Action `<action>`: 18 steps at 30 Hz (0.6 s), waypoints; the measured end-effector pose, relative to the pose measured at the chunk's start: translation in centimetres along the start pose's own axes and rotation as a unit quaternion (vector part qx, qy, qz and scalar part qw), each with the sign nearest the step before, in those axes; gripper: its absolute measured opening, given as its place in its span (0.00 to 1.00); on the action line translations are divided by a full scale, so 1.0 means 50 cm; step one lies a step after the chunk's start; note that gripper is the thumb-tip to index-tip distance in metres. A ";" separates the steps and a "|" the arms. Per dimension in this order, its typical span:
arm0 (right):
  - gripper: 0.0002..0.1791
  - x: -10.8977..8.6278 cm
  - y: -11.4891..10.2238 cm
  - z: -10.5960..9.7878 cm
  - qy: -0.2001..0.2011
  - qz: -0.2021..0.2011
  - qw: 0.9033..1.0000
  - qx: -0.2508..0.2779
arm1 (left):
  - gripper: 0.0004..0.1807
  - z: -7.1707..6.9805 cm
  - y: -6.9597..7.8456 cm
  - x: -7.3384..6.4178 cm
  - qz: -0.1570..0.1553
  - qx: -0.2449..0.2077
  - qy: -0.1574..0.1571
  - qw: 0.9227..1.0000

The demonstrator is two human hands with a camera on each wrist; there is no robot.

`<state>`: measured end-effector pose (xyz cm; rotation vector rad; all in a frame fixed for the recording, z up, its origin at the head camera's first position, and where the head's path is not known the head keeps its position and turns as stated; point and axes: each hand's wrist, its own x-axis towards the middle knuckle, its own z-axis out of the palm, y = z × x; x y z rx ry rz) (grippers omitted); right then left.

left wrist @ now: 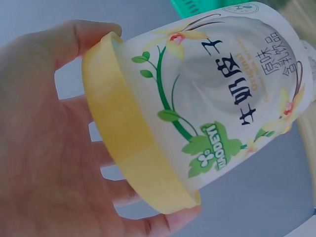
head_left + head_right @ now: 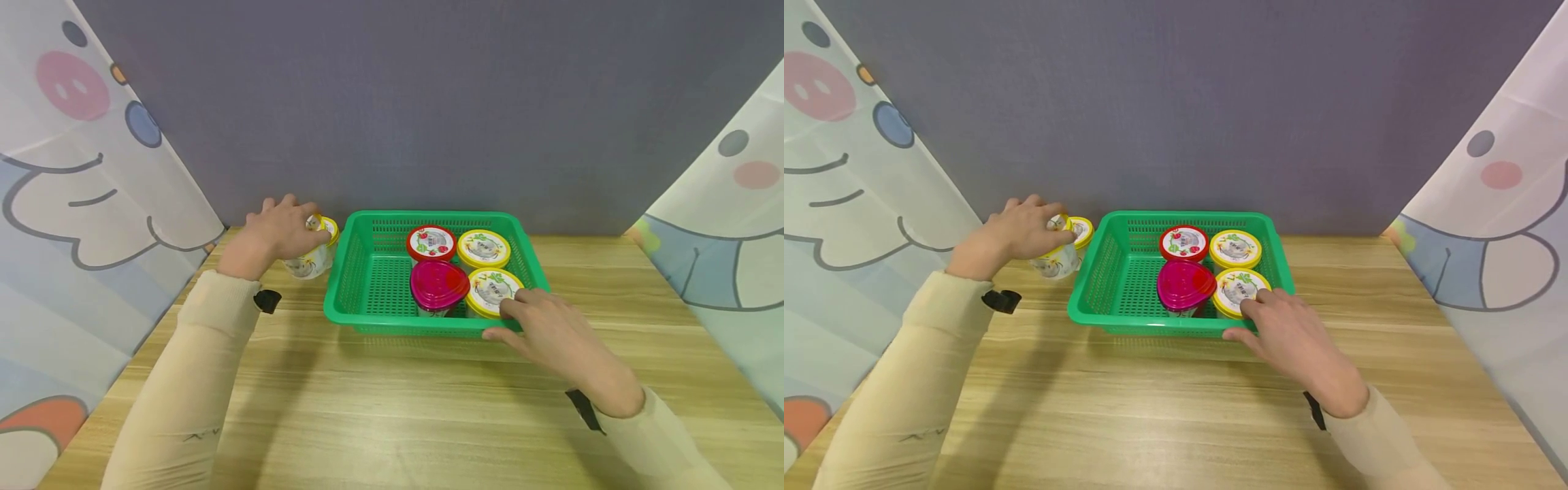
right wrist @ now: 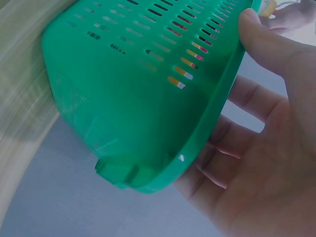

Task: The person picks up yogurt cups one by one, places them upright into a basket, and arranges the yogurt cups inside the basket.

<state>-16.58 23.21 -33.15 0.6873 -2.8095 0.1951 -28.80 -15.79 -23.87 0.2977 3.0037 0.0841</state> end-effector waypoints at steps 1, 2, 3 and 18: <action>0.19 0.000 0.000 0.000 0.000 0.000 1.000 0.000 | 0.36 -0.005 0.003 0.000 0.000 0.002 0.001 1.000; 0.19 0.000 0.000 0.000 -0.001 0.000 1.000 0.001 | 0.36 -0.009 0.005 0.002 0.000 0.004 0.001 1.000; 0.19 0.001 0.000 0.000 -0.002 0.001 1.000 0.001 | 0.36 -0.014 0.008 0.003 -0.001 0.005 0.000 1.000; 0.19 0.001 0.001 -0.002 -0.009 0.005 1.000 0.007 | 0.36 -0.060 0.071 0.035 0.015 0.009 -0.001 1.000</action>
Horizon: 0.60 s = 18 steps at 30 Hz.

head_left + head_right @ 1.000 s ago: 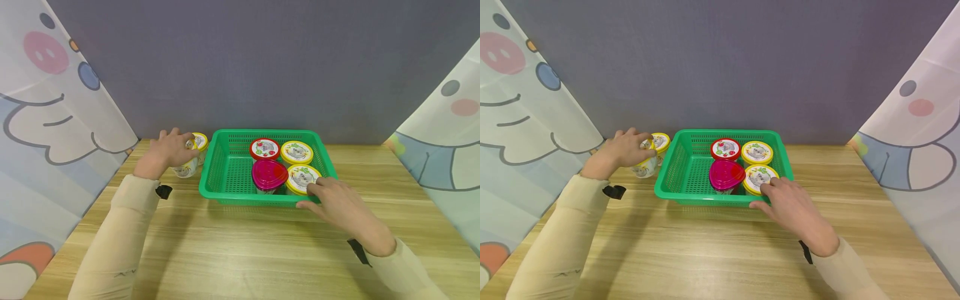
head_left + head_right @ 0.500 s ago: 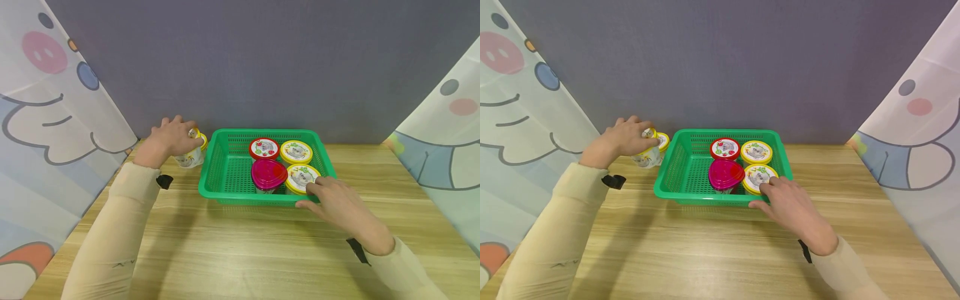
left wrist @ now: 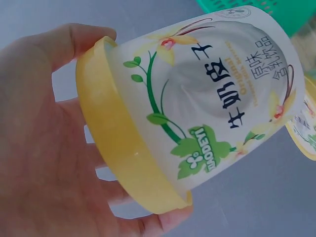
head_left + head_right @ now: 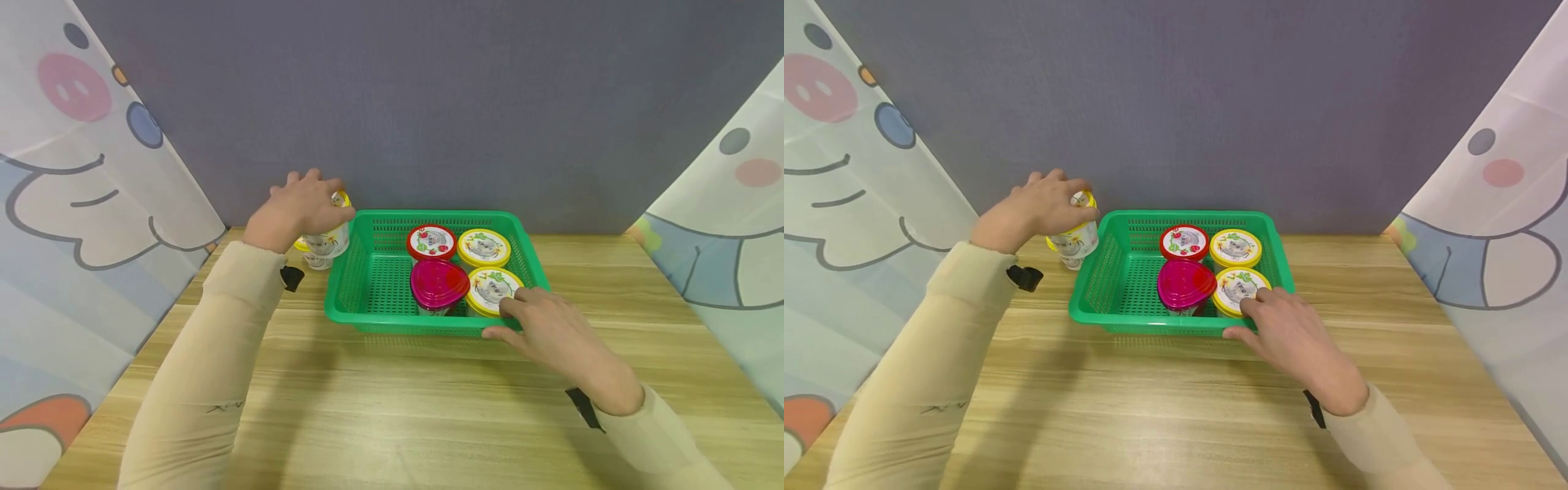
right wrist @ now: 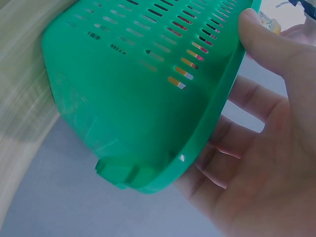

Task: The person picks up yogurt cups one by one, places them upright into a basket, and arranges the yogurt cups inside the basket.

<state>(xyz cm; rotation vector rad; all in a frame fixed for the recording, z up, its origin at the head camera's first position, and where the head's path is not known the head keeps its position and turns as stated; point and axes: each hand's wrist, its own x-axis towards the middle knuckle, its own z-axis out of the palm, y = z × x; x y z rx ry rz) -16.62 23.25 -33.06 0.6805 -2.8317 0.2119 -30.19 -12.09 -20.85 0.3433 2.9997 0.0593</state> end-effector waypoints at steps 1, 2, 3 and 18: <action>0.19 0.000 0.000 0.000 0.000 0.000 1.000 0.000 | 0.36 -0.002 0.004 0.003 0.002 -0.001 0.000 1.000; 0.19 0.000 0.000 0.000 0.000 -0.001 1.000 0.000 | 0.36 -0.004 0.009 0.006 0.004 -0.003 0.000 1.000; 0.19 0.000 0.001 0.000 -0.001 -0.001 1.000 0.000 | 0.36 -0.006 0.014 0.009 0.007 -0.005 0.000 1.000; 0.20 -0.001 0.000 0.001 0.006 -0.002 1.000 -0.003 | 0.36 0.019 0.067 0.084 0.032 -0.033 0.004 0.999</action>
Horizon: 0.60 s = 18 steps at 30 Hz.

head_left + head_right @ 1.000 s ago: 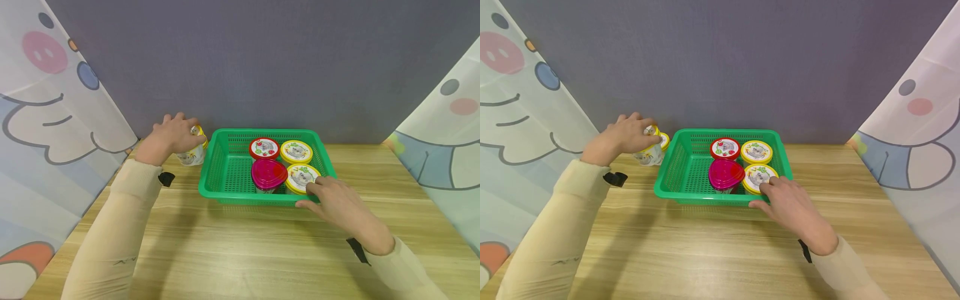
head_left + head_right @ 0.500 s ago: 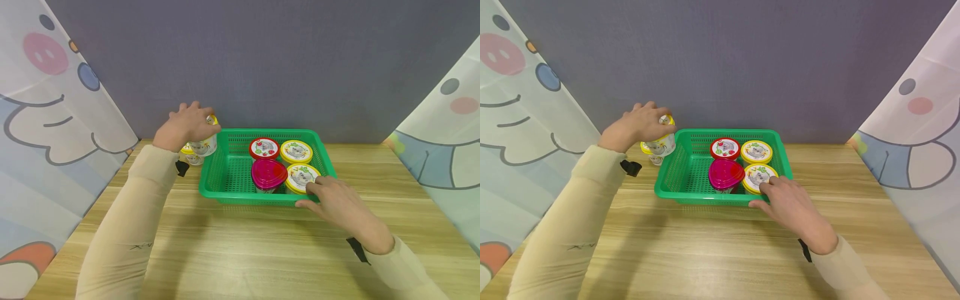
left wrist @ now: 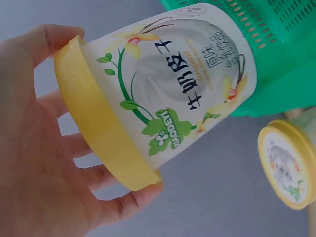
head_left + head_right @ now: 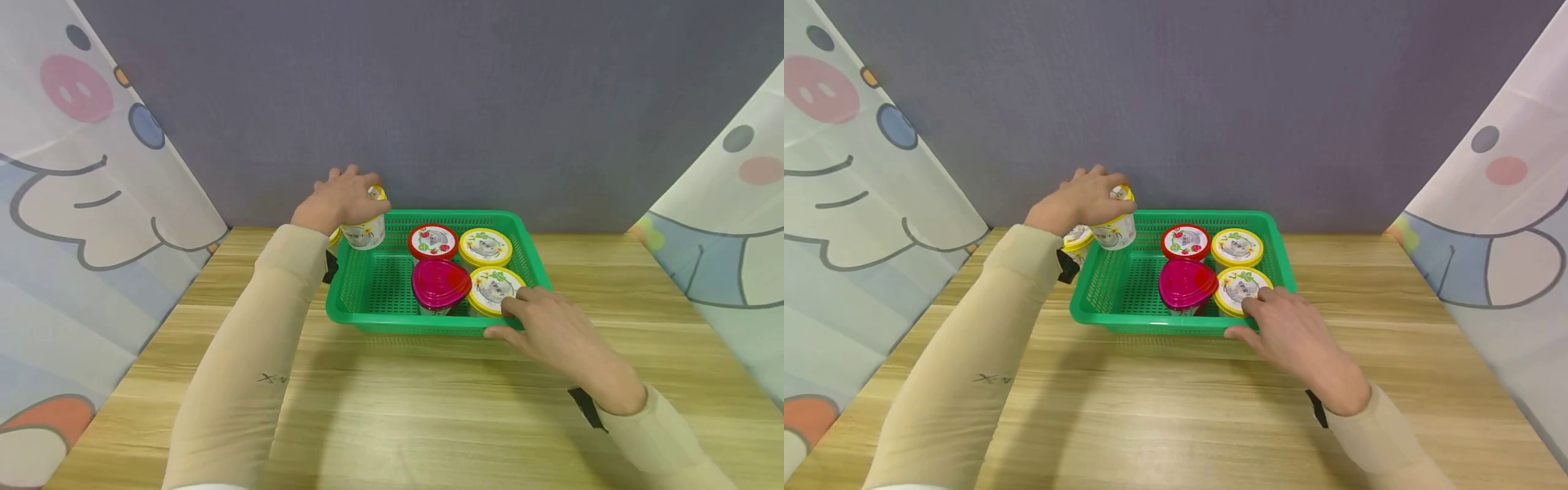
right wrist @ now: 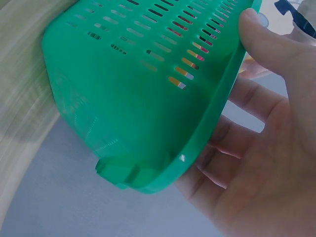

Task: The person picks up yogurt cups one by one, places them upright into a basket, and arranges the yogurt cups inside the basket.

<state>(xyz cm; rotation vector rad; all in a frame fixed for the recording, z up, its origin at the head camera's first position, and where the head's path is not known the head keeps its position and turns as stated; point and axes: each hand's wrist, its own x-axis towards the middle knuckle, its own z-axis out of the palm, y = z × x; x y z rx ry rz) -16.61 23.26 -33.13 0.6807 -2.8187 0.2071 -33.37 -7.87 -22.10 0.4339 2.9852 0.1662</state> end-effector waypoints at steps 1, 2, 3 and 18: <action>0.20 0.000 0.000 0.000 0.000 0.000 1.000 -0.001 | 0.36 0.004 0.001 0.004 0.001 -0.002 0.001 1.000; 0.20 0.000 0.000 0.000 -0.001 -0.001 1.000 -0.001 | 0.36 0.008 0.003 0.007 0.002 -0.003 0.003 1.000; 0.20 0.000 0.000 -0.001 -0.003 0.000 1.000 -0.001 | 0.36 0.011 0.004 0.009 0.002 -0.002 0.002 1.000; 0.20 -0.002 -0.004 -0.004 -0.009 0.004 1.000 0.000 | 0.35 0.065 0.012 0.049 0.041 0.008 -0.001 0.999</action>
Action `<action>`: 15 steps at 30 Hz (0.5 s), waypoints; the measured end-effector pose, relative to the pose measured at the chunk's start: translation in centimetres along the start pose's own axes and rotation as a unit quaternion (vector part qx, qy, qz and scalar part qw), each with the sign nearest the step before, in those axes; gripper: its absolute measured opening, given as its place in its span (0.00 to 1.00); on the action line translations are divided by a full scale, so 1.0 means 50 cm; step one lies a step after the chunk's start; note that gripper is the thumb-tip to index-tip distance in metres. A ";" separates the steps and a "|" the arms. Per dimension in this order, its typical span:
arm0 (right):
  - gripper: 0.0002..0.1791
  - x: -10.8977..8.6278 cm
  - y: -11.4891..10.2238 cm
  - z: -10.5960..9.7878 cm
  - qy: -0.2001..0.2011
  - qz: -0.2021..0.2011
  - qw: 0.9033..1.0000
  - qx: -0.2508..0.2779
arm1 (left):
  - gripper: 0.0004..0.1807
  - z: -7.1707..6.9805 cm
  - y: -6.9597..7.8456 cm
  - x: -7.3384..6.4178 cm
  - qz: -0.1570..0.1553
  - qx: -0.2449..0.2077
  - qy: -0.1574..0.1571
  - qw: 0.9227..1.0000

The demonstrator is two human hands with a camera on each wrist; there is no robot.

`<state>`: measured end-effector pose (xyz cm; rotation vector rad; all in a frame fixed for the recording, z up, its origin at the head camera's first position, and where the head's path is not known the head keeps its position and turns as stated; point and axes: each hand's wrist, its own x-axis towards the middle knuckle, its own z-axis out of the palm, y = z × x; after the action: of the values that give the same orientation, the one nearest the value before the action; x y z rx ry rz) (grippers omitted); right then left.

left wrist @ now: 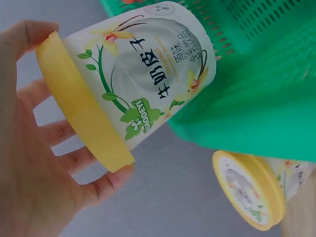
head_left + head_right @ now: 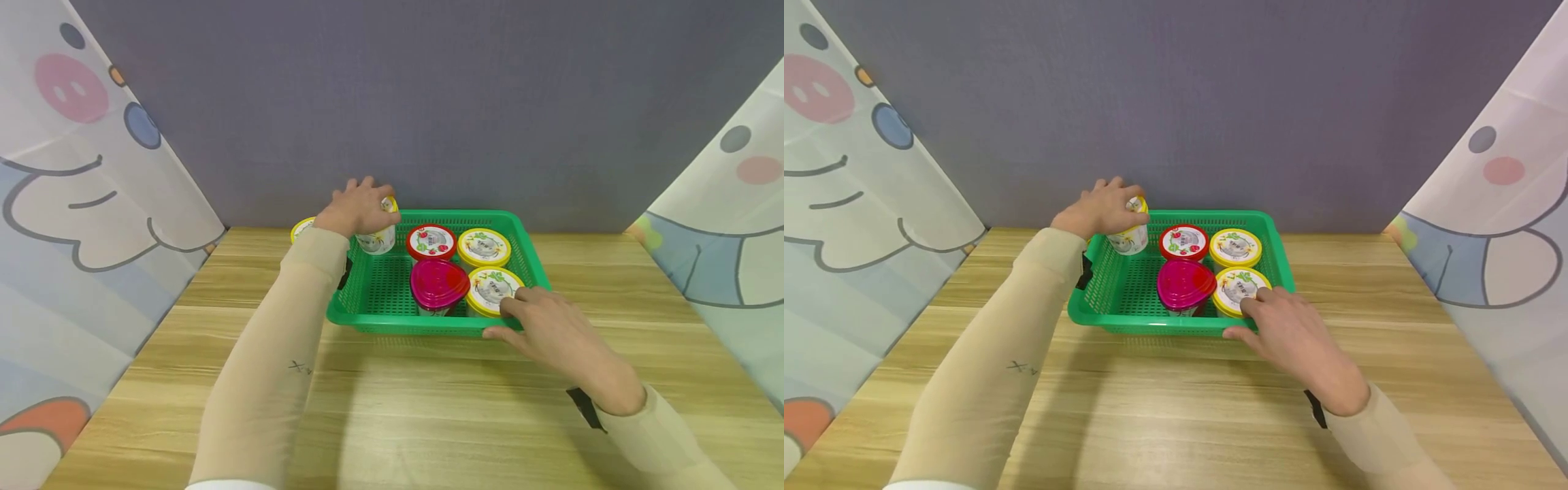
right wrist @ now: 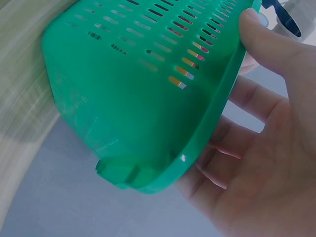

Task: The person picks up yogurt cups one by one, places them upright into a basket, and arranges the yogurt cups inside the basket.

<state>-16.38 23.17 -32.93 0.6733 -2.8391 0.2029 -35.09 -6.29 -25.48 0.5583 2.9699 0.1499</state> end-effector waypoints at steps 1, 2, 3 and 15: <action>0.20 0.000 0.000 0.000 0.000 0.000 1.000 0.000 | 0.36 0.004 -0.001 0.002 0.001 -0.001 -0.001 1.000; 0.20 0.000 0.000 0.000 -0.001 0.000 1.000 0.001 | 0.35 0.007 -0.002 0.003 0.001 -0.001 -0.002 1.000; 0.20 0.000 -0.001 0.000 -0.002 0.000 1.000 0.001 | 0.35 0.011 -0.002 0.004 0.002 -0.001 -0.004 1.000; 0.19 0.001 -0.005 -0.001 -0.006 0.005 1.000 0.002 | 0.34 0.041 0.004 0.014 0.023 0.021 -0.017 0.999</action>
<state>-16.32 22.93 -32.86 0.6641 -2.8539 0.2080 -35.40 -5.70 -27.53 0.6272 2.9345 0.0815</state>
